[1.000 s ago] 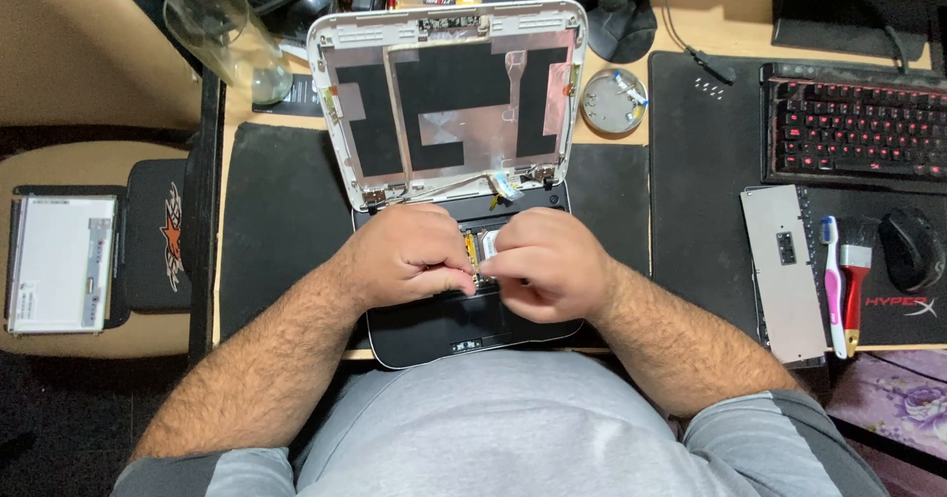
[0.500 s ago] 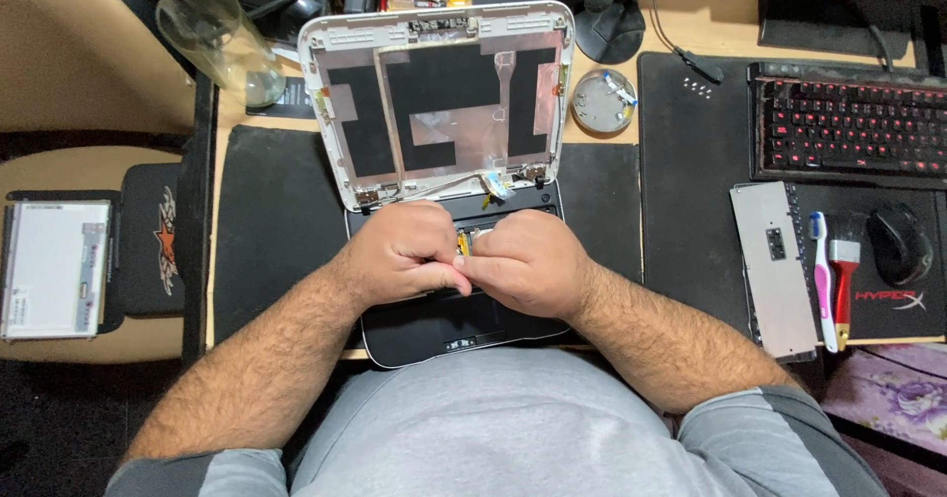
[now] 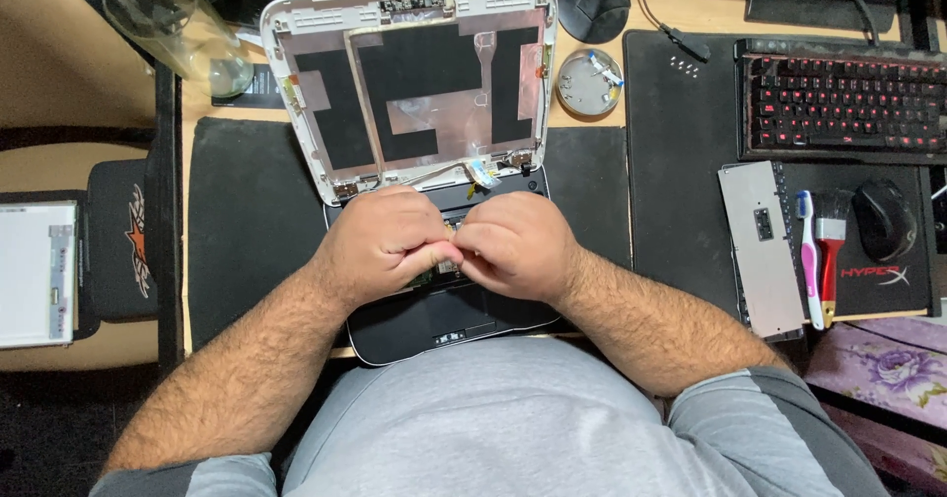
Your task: Disassembling internal components of a laptop using a screwdriver, including removing screws and disconnecting cables.
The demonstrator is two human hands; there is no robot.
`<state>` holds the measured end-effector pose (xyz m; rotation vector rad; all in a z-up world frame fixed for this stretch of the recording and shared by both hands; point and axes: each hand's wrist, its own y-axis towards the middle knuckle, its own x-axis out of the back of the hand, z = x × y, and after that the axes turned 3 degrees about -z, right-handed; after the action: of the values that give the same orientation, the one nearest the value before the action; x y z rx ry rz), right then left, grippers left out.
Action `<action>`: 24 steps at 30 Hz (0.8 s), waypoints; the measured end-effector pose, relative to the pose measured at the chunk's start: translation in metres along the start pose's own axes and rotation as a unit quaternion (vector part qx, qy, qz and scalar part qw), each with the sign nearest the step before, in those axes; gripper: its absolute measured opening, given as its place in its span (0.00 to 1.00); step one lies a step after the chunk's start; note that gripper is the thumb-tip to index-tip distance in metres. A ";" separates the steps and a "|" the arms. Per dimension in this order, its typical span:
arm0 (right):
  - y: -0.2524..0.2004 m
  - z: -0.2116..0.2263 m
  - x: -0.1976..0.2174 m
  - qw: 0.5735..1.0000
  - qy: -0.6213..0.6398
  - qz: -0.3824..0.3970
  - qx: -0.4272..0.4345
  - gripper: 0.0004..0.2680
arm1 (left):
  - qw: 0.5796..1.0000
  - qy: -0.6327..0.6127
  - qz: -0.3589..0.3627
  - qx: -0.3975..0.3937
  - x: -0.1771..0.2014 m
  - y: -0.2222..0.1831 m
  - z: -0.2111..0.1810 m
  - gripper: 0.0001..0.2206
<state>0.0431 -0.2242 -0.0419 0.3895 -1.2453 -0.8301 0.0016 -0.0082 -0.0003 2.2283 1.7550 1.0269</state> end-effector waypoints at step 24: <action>0.018 -0.034 0.043 0.998 -0.019 -0.019 -0.057 0.03 | 0.996 0.089 0.007 -0.019 0.005 -0.002 0.000 0.10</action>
<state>0.0843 -0.2497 -0.0113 0.3074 -1.2228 -0.9391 0.0007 -0.0028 0.0009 2.1890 1.7720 1.2865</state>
